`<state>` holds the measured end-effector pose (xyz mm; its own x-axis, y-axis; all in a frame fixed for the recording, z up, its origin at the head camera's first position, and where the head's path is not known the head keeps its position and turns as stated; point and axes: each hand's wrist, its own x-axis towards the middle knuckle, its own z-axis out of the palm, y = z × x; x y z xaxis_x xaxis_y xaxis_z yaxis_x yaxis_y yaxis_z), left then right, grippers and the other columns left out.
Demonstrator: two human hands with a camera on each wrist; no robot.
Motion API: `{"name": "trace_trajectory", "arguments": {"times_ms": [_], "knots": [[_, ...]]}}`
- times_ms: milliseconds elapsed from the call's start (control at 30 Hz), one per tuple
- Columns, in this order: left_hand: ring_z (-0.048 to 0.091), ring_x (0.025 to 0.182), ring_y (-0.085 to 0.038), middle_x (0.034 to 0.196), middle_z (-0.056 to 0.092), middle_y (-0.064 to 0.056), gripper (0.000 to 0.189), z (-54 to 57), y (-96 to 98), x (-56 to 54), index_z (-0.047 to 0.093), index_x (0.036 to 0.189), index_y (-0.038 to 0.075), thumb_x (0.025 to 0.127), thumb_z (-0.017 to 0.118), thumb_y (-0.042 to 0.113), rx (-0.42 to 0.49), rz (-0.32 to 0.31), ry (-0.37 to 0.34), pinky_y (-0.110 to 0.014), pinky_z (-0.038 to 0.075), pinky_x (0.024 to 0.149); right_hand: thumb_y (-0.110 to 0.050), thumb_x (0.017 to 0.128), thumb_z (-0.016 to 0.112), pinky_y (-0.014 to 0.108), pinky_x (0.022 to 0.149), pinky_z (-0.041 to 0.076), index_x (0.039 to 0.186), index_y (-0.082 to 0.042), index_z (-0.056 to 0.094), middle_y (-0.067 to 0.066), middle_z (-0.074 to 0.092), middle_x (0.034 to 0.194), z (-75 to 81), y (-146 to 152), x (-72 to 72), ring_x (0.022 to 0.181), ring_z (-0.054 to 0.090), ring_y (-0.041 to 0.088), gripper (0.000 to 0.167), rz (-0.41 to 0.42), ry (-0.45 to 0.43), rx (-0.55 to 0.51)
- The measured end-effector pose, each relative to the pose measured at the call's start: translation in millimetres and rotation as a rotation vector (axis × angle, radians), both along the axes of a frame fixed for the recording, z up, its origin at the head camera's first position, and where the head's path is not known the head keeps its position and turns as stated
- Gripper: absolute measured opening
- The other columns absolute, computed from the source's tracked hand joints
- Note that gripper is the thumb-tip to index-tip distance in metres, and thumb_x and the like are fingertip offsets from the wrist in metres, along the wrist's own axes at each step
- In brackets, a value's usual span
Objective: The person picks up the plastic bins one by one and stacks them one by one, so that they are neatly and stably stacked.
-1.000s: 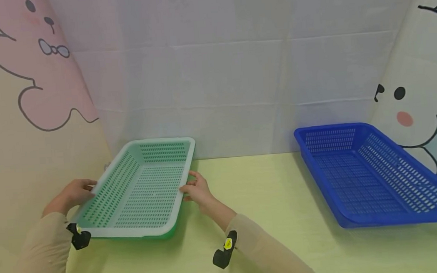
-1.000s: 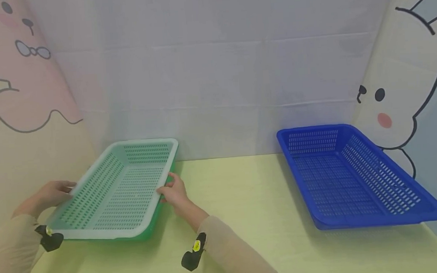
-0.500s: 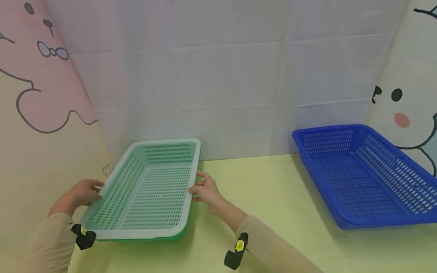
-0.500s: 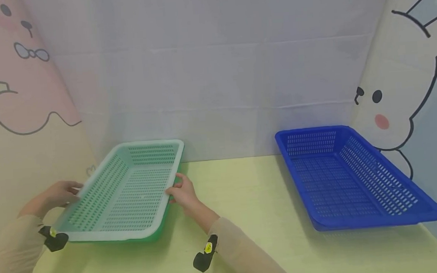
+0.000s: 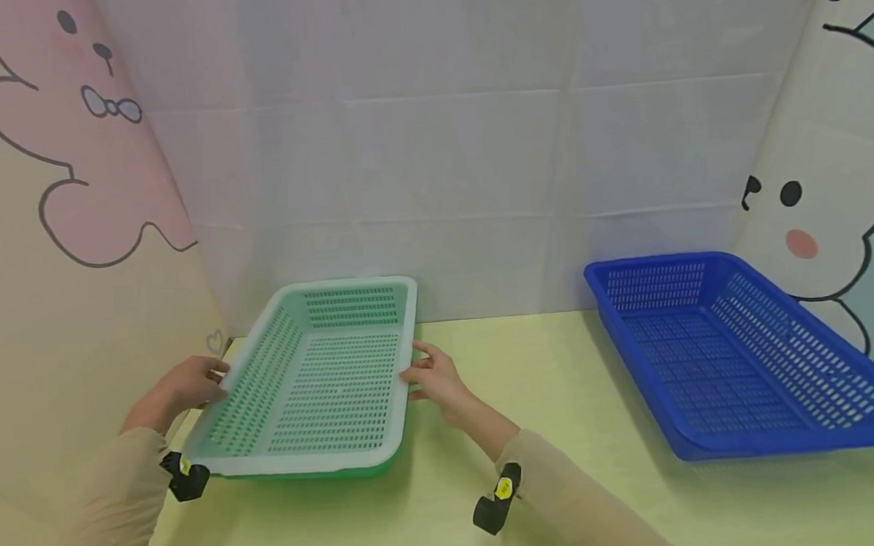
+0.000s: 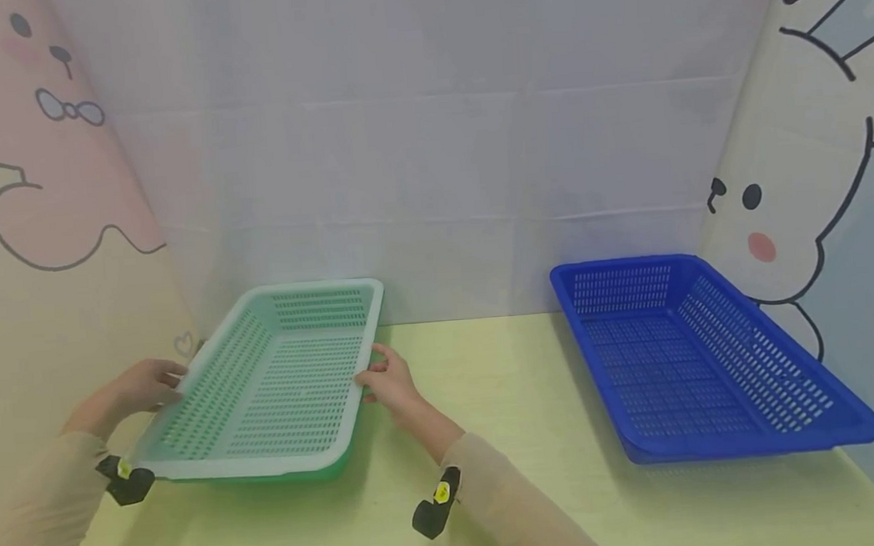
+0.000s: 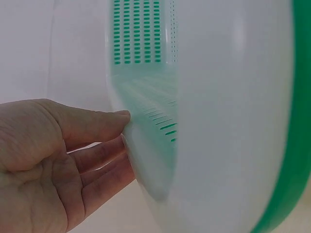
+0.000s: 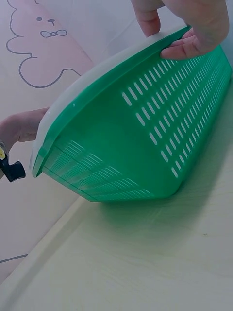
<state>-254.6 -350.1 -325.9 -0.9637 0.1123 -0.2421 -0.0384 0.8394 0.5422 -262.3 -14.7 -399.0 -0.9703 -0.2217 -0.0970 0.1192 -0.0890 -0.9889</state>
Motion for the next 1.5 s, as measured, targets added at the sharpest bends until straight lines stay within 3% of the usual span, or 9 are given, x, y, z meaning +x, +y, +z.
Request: {"name": "trace_trajectory", "arguments": {"times_ms": [300, 600, 700, 800, 933, 1100, 1233, 1500], "knots": [[0.057, 0.088, -0.038, 0.104, 0.049, -0.039, 0.048, -5.8, 16.4, 0.1, 0.032, 0.119, -0.028, 0.082, 0.054, -0.006, 0.027, -0.020, 0.029, -0.046, 0.051, 0.073, -0.003, 0.084, 0.057, 0.032, 0.070, 0.053, 0.139, -0.002, 0.031, 0.021, 0.053, 0.115, 0.0, 22.4, -1.3, 0.084, 0.060, 0.017, 0.061, 0.001, 0.018, 0.038], [0.058, 0.086, -0.038, 0.099, 0.055, -0.034, 0.045, -10.1, 34.6, -0.6, 0.043, 0.113, -0.024, 0.077, 0.059, -0.001, -0.128, -0.036, 0.116, -0.046, 0.049, 0.073, -0.004, 0.084, 0.057, 0.031, 0.071, 0.052, 0.140, -0.003, 0.029, 0.022, 0.051, 0.119, -3.0, 43.4, -4.3, 0.086, 0.060, 0.018, 0.063, 0.026, 0.020, 0.048], [0.057, 0.086, -0.037, 0.098, 0.056, -0.032, 0.045, -10.6, 41.3, -0.4, 0.044, 0.112, -0.023, 0.077, 0.059, 0.000, -0.140, -0.038, 0.124, -0.047, 0.048, 0.075, -0.004, 0.084, 0.057, 0.031, 0.070, 0.052, 0.140, -0.002, 0.028, 0.024, 0.051, 0.120, 1.6, 50.8, -2.4, 0.085, 0.060, 0.017, 0.063, 0.032, 0.018, 0.043], [0.058, 0.086, -0.036, 0.099, 0.056, -0.032, 0.046, -11.6, 45.5, 0.2, 0.043, 0.114, -0.023, 0.078, 0.059, 0.001, -0.109, -0.053, 0.131, -0.046, 0.048, 0.075, -0.002, 0.084, 0.055, 0.030, 0.070, 0.051, 0.140, 0.000, 0.027, 0.027, 0.049, 0.121, 10.6, 58.1, 3.2, 0.084, 0.059, 0.015, 0.063, 0.042, 0.019, 0.043], [0.058, 0.090, -0.035, 0.107, 0.052, -0.035, 0.049, -16.3, 46.4, 0.0, 0.038, 0.120, -0.023, 0.083, 0.058, 0.002, 0.024, -0.056, 0.101, -0.044, 0.051, 0.075, -0.001, 0.084, 0.053, 0.029, 0.071, 0.050, 0.140, 0.001, 0.027, 0.028, 0.048, 0.122, 20.2, 67.0, 9.5, 0.084, 0.059, 0.015, 0.062, 0.036, 0.011, 0.045], [0.057, 0.093, -0.033, 0.113, 0.048, -0.035, 0.053, -25.6, 44.6, -3.1, 0.034, 0.125, -0.022, 0.086, 0.058, 0.005, 0.171, -0.053, 0.063, -0.045, 0.051, 0.078, -0.001, 0.083, 0.055, 0.029, 0.068, 0.050, 0.139, -0.002, 0.030, 0.026, 0.051, 0.120, 8.4, 75.8, 0.2, 0.082, 0.059, 0.015, 0.061, 0.010, 0.006, 0.032], [0.058, 0.092, -0.031, 0.111, 0.049, -0.034, 0.053, -28.6, 47.3, -5.3, 0.034, 0.124, -0.022, 0.086, 0.059, 0.005, 0.182, -0.058, 0.077, -0.045, 0.050, 0.077, -0.002, 0.082, 0.057, 0.029, 0.066, 0.050, 0.138, -0.004, 0.032, 0.023, 0.053, 0.118, -0.7, 80.1, -6.4, 0.082, 0.060, 0.016, 0.062, -0.011, 0.001, 0.024], [0.058, 0.091, -0.031, 0.109, 0.052, -0.033, 0.051, -28.2, 58.0, -6.5, 0.035, 0.123, -0.022, 0.085, 0.058, 0.003, 0.185, -0.074, 0.091, -0.045, 0.051, 0.077, -0.001, 0.081, 0.057, 0.028, 0.065, 0.048, 0.137, -0.006, 0.035, 0.022, 0.054, 0.117, -3.1, 89.3, -10.4, 0.081, 0.060, 0.016, 0.060, -0.027, -0.016, 0.024]]}}
